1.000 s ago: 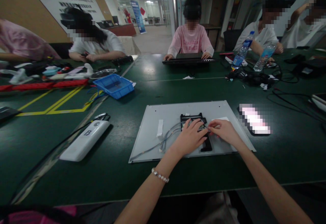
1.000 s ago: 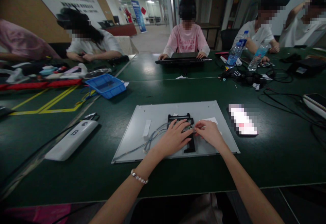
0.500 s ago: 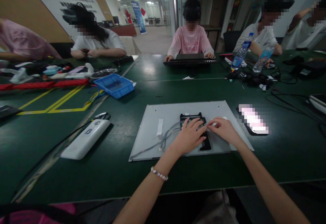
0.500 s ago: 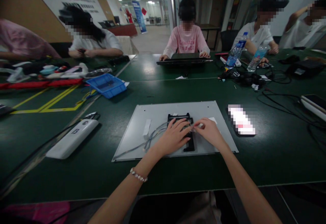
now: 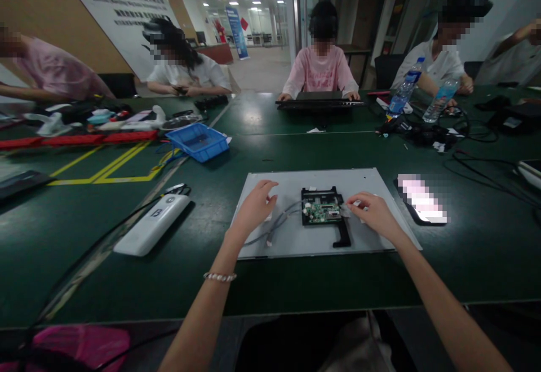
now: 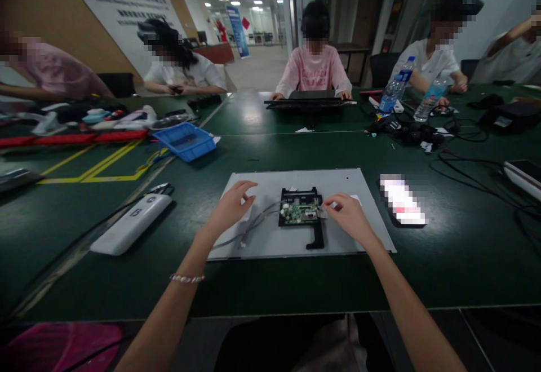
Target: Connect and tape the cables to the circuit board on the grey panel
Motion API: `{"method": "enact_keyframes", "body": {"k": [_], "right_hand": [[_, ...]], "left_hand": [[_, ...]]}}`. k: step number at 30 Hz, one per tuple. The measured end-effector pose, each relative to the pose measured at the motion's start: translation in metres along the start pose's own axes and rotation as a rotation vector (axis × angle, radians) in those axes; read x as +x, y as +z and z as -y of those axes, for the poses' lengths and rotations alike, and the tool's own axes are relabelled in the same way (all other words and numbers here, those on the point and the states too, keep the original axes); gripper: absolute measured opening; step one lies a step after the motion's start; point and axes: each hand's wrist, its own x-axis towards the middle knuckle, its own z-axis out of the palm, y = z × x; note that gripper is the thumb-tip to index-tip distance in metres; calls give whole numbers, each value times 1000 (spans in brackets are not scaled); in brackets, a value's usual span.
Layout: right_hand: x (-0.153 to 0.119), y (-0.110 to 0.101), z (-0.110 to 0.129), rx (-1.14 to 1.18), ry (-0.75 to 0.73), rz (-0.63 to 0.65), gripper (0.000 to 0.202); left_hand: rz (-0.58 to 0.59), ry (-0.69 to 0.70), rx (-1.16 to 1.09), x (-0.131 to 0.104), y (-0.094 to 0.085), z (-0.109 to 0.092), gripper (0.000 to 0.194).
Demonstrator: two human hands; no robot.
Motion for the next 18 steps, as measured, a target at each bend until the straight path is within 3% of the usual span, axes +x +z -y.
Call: {"method": "enact_keyframes", "body": {"k": [3, 7, 14, 18], "right_hand": [[0, 2, 0, -5, -9, 15, 17], [0, 3, -1, -28, -16, 30, 17], [0, 3, -3, -72, -38, 5, 17], [-1, 3, -4, -111, -47, -60, 16]], "left_hand": [[58, -43, -45, -10, 2, 22, 39], [94, -49, -116, -14, 7, 31, 42], [-46, -59, -135, -10, 11, 31, 20], [-91, -135, -367, -13, -2, 27, 16]]}}
